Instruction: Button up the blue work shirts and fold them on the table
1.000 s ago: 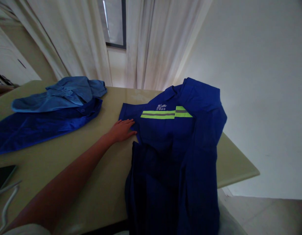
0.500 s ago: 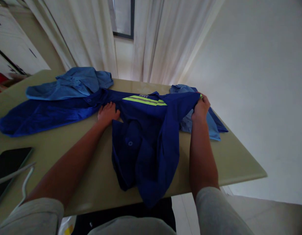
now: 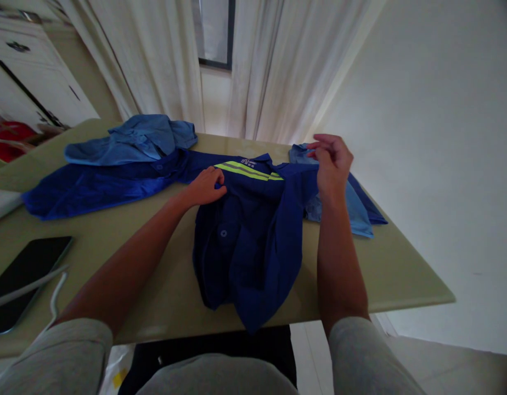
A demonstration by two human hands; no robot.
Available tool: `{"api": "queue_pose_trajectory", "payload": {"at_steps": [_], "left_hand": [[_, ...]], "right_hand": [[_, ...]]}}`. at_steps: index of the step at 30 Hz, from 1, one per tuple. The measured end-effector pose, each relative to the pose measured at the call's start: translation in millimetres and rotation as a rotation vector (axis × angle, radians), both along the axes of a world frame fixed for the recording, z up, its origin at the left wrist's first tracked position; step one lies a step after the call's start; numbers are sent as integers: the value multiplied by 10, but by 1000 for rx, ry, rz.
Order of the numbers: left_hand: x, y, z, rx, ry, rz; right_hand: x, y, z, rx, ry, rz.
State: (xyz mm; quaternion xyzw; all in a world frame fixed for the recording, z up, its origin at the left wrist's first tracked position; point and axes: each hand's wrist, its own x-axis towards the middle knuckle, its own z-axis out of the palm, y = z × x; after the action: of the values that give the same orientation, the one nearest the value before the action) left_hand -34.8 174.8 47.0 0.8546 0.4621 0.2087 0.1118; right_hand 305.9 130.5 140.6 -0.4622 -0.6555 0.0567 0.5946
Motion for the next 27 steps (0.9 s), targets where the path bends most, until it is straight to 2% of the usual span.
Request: {"api": "queue_pose_trajectory", "payload": {"at_steps": [2,3,5,7,9,11,14,17,20,22,24,27], "left_hand": [[-43,-107,2,-97,53,-1],[-85,-169,1,-162,73,-17],[-200,-313,21,-266,79,-66],[-337,-496,92,-306,4,-95],[-470,-741,214,-284,-147,-65],[-589,-1068,345,-247,-348,36],[-762,-1681,432,-232,-711,259],[-970,-2304,307,-208,-941,477],[-1208,-2816,65,-76,-760,652],[-1349,-3087,-86,-58,-527,663],[-1450,-3305,-199,-123,-330,570],[-1484,-3509,-289,-217,-161,387]], "right_hand": [[-272,-284,102,-156,-179,254],[-385,-437,93,-241,-295,377],[-532,-726,-51,-402,-552,583],[-554,-960,-317,-502,-783,638],[-465,-1138,-601,-539,-932,561],[-302,-1299,-810,-520,-941,452],[-16,-1590,-925,-374,-669,244],[232,-1945,-915,-271,-397,34],[378,-2285,-905,-362,-421,-69],[396,-2495,-916,-455,-490,-78],[339,-2700,-944,-480,-521,-43],[129,-2968,-1034,-401,-571,14]]}}
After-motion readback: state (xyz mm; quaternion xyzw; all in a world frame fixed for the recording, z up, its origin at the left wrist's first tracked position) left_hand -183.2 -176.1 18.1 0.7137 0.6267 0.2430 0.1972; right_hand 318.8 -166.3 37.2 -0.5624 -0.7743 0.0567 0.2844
